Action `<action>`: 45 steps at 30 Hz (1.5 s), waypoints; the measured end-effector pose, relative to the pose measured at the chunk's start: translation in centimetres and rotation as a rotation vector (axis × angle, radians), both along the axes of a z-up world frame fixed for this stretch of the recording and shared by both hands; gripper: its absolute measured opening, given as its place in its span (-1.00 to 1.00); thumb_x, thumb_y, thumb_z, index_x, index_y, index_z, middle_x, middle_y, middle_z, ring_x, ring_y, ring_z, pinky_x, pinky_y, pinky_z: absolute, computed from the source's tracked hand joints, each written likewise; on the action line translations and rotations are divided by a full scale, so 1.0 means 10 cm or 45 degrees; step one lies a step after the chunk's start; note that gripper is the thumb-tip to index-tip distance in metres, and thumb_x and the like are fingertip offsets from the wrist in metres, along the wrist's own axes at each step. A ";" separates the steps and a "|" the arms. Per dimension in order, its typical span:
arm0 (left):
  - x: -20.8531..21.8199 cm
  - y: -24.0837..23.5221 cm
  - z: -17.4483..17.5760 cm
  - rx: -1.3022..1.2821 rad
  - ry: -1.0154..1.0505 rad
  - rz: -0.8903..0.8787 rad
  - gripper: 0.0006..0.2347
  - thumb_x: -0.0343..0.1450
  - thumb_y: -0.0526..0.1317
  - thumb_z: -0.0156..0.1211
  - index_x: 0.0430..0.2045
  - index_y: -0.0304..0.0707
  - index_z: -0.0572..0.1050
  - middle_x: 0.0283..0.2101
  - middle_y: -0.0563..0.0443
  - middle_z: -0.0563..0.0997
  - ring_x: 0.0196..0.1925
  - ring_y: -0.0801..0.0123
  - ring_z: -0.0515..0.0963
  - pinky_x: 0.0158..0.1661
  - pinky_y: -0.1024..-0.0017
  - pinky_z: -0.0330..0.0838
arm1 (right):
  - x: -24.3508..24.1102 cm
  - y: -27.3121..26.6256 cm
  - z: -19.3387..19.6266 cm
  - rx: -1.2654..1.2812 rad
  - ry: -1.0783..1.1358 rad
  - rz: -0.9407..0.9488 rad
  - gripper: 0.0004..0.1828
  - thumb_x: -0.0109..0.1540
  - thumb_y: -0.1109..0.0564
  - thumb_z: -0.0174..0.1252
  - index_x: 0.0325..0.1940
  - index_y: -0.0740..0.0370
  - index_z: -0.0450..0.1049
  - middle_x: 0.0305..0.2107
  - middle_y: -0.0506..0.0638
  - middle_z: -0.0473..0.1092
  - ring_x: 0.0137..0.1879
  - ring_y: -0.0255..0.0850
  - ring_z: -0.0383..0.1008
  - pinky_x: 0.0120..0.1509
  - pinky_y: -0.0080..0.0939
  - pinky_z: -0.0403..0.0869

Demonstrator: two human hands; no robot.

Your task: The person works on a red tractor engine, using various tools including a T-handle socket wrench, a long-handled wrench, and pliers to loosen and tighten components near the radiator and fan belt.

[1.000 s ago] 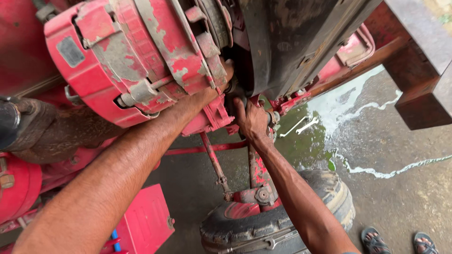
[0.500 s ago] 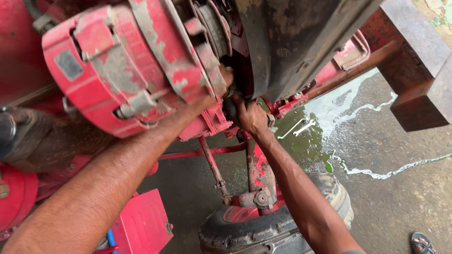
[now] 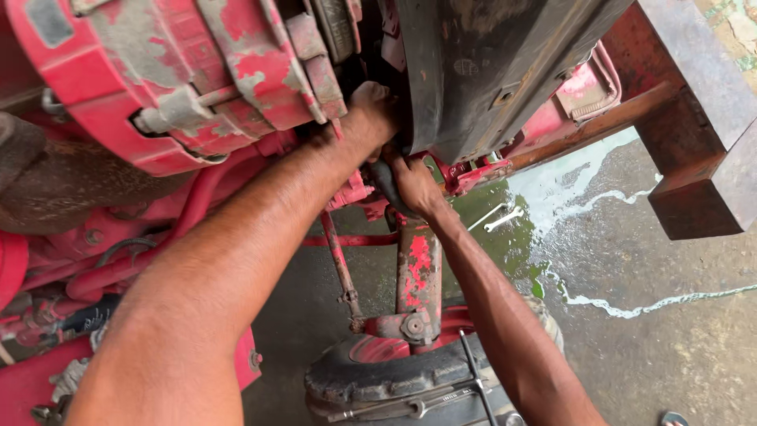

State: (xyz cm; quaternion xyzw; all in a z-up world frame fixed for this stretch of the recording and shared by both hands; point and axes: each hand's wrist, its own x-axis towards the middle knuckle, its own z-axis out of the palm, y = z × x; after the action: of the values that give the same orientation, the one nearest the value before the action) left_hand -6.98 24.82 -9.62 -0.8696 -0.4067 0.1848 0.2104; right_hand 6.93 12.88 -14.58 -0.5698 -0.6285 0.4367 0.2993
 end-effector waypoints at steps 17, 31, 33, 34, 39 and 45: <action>0.52 0.32 -0.22 -0.305 0.341 0.423 -0.57 0.45 -0.02 -0.02 0.22 -0.09 0.32 0.34 -0.04 0.31 0.39 0.03 0.23 0.22 -0.33 -0.06 | 0.10 0.36 -0.73 -0.266 -0.131 0.123 -0.22 0.40 -0.35 -0.08 0.24 0.44 0.49 0.14 0.45 0.46 0.35 0.18 0.45 0.47 0.02 0.35; 0.51 0.11 -0.30 -0.268 0.518 0.481 -0.52 0.53 -0.01 -0.17 0.38 -0.10 0.15 0.47 0.03 0.13 0.51 0.14 0.05 0.29 -0.34 -0.22 | -0.07 0.01 -0.53 0.444 -0.550 0.177 -0.48 0.25 -0.14 0.16 0.14 0.25 0.46 -0.02 0.25 0.46 0.13 0.20 0.45 0.18 0.24 0.35; 0.50 0.05 -0.27 -0.253 0.528 0.444 -0.51 0.54 -0.01 -0.19 0.40 -0.10 0.13 0.49 0.04 0.10 0.52 0.15 0.03 0.31 -0.35 -0.24 | -0.12 -0.05 -0.45 0.613 -0.680 0.104 -0.45 0.21 -0.11 0.20 0.13 0.32 0.42 -0.03 0.26 0.43 0.09 0.22 0.42 0.11 0.31 0.30; 0.50 0.04 -0.23 -0.252 0.520 0.421 -0.51 0.54 -0.01 -0.21 0.42 -0.10 0.12 0.50 0.04 0.09 0.53 0.16 0.01 0.31 -0.35 -0.26 | -0.17 -0.08 -0.43 0.598 -0.777 0.043 -0.44 0.18 -0.11 0.18 0.11 0.35 0.40 -0.06 0.25 0.42 0.10 0.20 0.42 0.12 0.27 0.30; 0.46 -0.19 0.09 -0.221 0.053 0.326 -0.59 0.60 -0.10 -0.18 0.35 -0.16 0.38 0.36 -0.11 0.45 0.39 0.01 0.38 0.25 -0.42 -0.10 | -0.32 -0.09 -0.47 0.619 -0.992 -0.043 -0.42 0.18 -0.08 0.15 0.17 0.34 0.37 -0.05 0.20 0.39 0.16 0.14 0.36 0.16 0.19 0.29; 0.46 -0.14 -0.20 0.098 0.129 0.298 -0.57 0.43 -0.05 -0.10 0.16 -0.19 0.45 0.23 -0.09 0.48 0.30 0.04 0.39 0.17 -0.31 -0.08 | -0.33 -0.07 -0.42 0.630 -1.026 -0.135 -0.23 0.06 -0.15 0.25 0.17 0.43 0.31 -0.04 0.27 0.35 0.12 0.19 0.30 0.13 0.20 0.27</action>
State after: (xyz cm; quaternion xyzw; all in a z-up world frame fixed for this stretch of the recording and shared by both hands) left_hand -2.36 23.42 -11.61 -0.7969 -0.5011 0.2363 0.2408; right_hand 3.59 12.16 -18.76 -0.6366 -0.7498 0.0025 0.1803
